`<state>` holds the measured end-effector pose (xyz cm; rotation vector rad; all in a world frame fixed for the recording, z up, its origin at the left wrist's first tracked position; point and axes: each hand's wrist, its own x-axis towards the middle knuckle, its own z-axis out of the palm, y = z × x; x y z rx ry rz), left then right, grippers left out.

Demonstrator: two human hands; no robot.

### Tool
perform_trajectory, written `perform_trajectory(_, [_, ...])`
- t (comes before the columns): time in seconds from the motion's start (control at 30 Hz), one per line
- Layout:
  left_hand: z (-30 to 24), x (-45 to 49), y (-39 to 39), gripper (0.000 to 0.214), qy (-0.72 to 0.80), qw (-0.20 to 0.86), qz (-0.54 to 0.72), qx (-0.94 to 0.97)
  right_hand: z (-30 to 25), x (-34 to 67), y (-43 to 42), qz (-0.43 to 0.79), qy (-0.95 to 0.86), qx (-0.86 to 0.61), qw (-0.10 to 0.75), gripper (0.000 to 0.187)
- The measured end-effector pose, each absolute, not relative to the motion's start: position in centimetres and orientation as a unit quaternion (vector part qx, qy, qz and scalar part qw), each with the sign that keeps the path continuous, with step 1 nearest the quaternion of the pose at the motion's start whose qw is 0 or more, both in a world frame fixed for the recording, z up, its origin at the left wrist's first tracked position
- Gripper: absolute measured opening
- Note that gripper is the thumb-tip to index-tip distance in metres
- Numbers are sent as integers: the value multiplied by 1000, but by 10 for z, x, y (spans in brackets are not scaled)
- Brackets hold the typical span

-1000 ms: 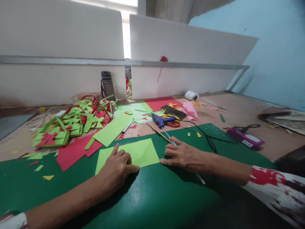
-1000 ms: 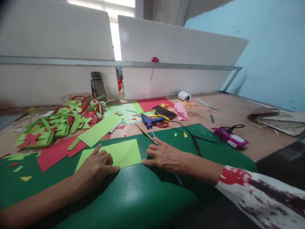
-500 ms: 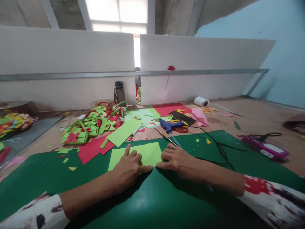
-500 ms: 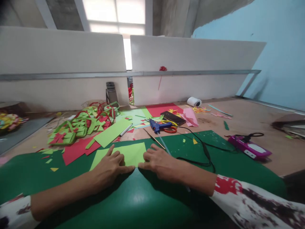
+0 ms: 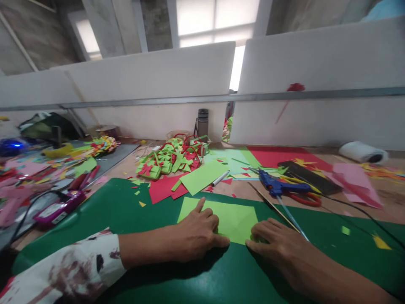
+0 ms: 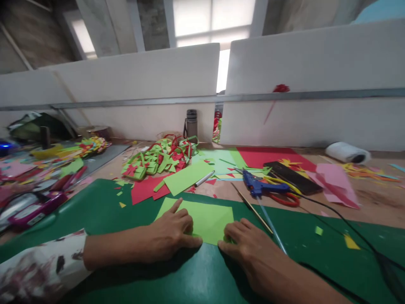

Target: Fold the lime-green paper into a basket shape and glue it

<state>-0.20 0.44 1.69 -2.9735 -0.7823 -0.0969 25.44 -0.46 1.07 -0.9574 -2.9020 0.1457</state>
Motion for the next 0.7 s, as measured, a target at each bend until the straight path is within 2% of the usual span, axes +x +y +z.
perform_trajectory(0.1, [23, -2, 3, 26, -253, 26, -18, -967, 13, 243, -1, 100, -924, -364, 56, 23])
perform_trajectory(0.23, [23, -2, 3, 26, -246, 28, -9, -969, 9, 233, 5, 127, -883, -447, 67, 6])
perform_trajectory(0.4, [19, -4, 4, 26, -230, 58, -15, -971, -1, 232, 9, 137, -856, -496, 41, 11])
perform_trajectory(0.7, [18, -4, 5, 24, -226, 56, -25, -972, -1, 229, 15, 150, -851, -503, -18, 19])
